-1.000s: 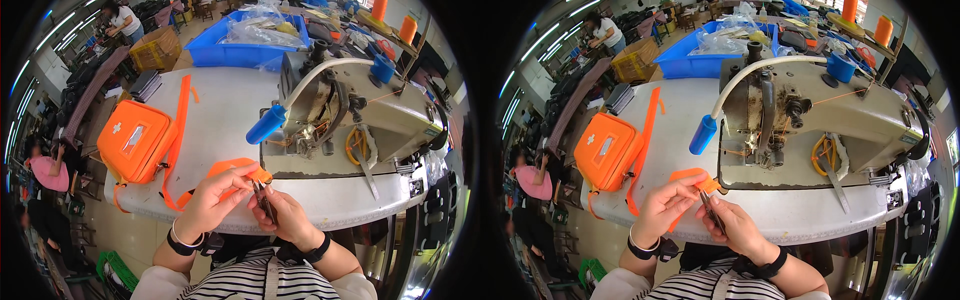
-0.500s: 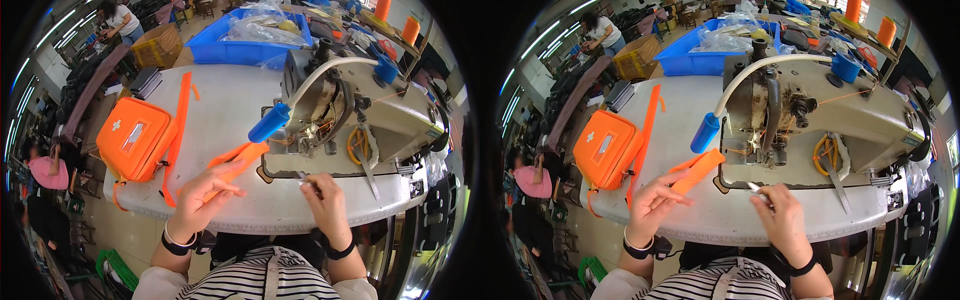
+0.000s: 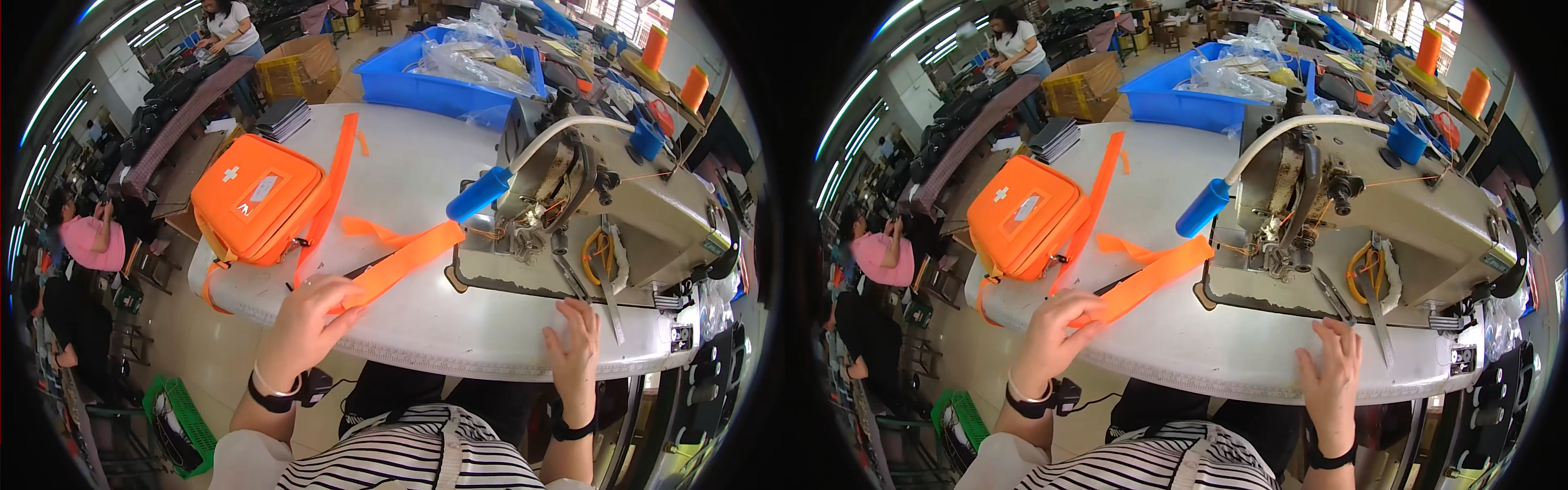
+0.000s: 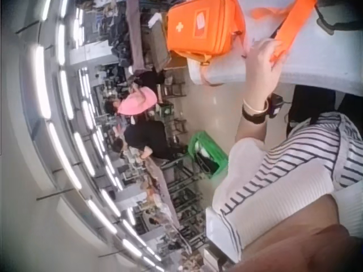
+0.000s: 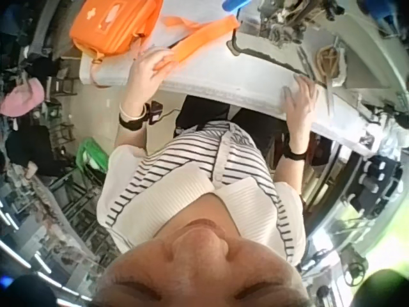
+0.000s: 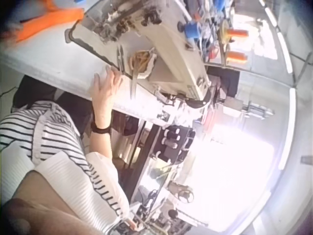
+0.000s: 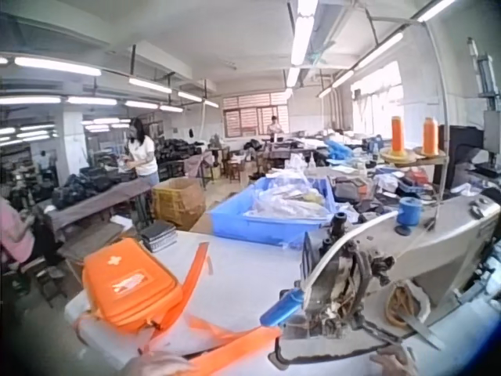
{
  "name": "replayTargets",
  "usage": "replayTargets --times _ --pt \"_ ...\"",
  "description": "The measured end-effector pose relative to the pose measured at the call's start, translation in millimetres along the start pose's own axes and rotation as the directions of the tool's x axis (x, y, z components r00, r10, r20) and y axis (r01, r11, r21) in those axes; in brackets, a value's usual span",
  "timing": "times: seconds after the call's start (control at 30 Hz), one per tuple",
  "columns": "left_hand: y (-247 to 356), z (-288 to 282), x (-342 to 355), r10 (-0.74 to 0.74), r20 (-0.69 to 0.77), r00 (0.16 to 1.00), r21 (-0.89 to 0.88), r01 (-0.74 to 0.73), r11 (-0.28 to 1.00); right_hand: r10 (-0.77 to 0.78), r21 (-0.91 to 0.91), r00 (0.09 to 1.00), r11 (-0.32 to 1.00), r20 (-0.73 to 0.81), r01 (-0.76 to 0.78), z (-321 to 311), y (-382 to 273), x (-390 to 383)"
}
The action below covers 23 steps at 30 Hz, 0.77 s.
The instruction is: The person sews orange fabric straps using an industrial sewing machine in a workshop. They repeatedly feed the straps through the machine, stitch them, and trim the excess thread with scissors. The person handles the straps and the machine throughout the process.
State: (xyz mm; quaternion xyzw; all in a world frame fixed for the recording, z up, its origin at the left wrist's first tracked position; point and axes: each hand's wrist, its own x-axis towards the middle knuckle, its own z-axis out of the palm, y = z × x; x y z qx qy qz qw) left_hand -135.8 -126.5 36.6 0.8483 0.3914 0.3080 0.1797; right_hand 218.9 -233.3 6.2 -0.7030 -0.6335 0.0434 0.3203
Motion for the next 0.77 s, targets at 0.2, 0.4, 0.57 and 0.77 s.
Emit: replayTargets --times 0.2,0.4,0.57,0.77 --pt "-10 49 3 -0.069 -0.158 0.985 0.271 0.110 0.956 -0.092 -0.105 0.995 0.991 -0.028 0.089 27 -11 -10" --pt "15 53 -21 -0.009 -0.088 0.996 0.149 0.023 0.989 -0.232 0.066 0.972 0.971 0.040 0.229 35 -37 -8" --pt "29 44 -44 0.073 -0.055 0.996 0.124 -0.066 0.990 -0.373 0.137 0.927 0.921 0.035 0.365 63 -68 1" --pt "38 37 -65 -0.131 -0.095 0.987 -0.100 0.122 0.987 0.020 0.816 0.981 0.552 0.195 -0.174 89 -57 -8"
